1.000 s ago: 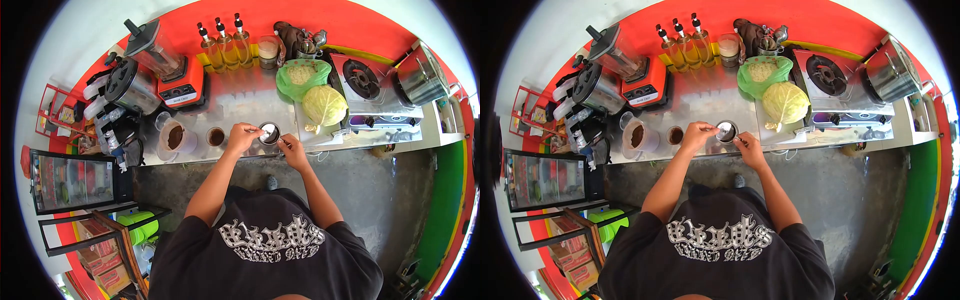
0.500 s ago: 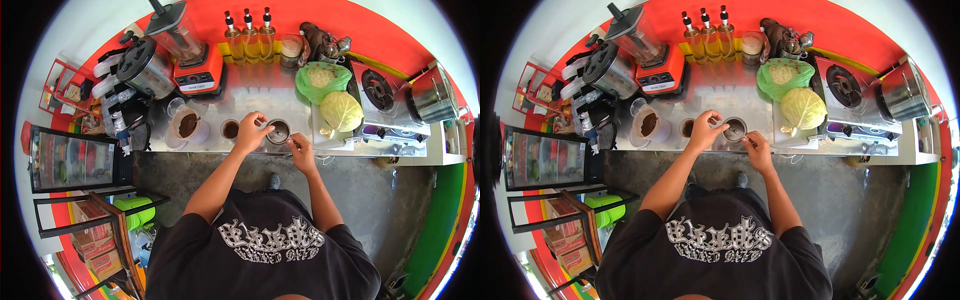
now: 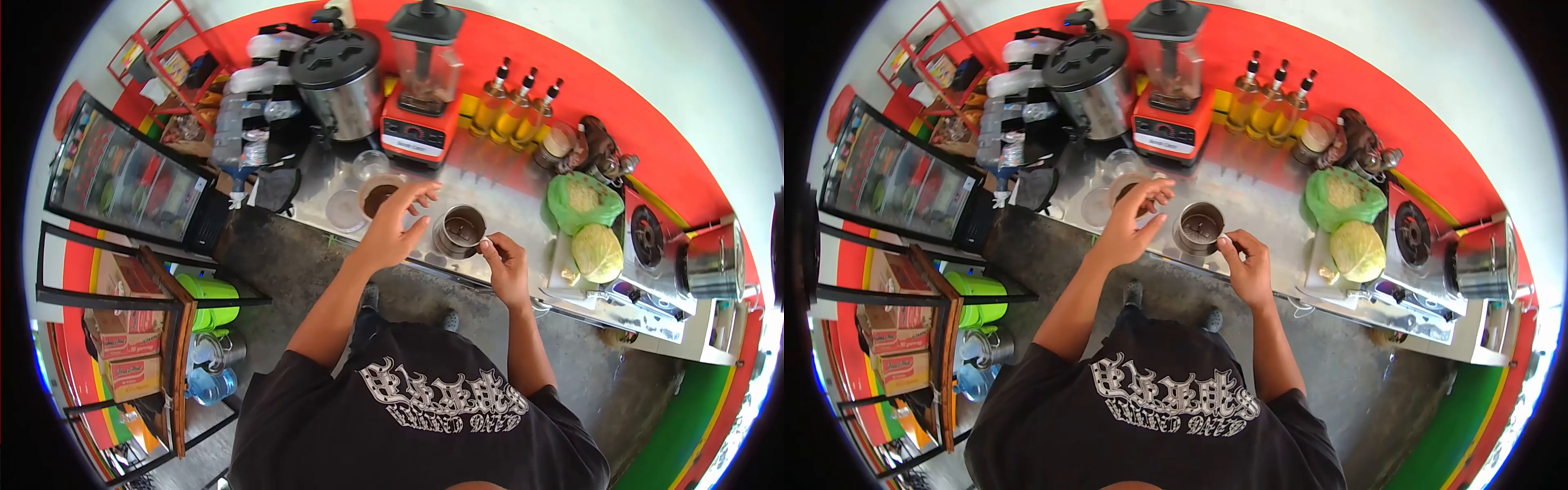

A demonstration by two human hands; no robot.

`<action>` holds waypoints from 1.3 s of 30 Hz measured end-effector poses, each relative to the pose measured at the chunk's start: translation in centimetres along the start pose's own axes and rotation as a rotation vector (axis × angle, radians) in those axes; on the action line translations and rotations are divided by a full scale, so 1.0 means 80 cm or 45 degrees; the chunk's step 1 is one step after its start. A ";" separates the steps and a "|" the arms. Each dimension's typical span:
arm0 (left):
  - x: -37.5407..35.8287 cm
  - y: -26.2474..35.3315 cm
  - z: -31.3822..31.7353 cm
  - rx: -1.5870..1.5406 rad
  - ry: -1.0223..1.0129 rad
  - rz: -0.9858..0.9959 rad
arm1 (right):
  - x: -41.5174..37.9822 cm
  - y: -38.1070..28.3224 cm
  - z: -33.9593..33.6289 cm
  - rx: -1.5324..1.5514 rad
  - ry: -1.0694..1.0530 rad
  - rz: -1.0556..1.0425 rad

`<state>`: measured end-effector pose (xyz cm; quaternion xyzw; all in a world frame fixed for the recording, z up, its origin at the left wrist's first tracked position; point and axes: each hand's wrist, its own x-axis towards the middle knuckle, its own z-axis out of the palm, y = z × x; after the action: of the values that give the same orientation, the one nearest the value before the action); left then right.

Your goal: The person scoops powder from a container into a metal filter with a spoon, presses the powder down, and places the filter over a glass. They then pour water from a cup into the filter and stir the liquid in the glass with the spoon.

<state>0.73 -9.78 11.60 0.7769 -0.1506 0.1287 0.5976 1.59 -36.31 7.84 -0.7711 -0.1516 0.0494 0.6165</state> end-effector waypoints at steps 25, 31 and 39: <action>-0.146 -0.242 -0.247 0.178 -0.081 -0.604 | 0.067 0.102 0.404 0.140 0.035 0.549; -0.133 -0.283 -0.234 0.221 -0.117 -0.464 | 0.067 0.131 0.412 0.059 0.139 0.525; -0.122 -0.297 -0.241 0.238 -0.135 -0.362 | 0.072 0.125 0.411 0.093 0.180 0.557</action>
<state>0.61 15.37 -8.40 0.8483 -0.0578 0.0151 0.5261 0.16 -5.79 -8.86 -0.7642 0.0646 0.1332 0.6277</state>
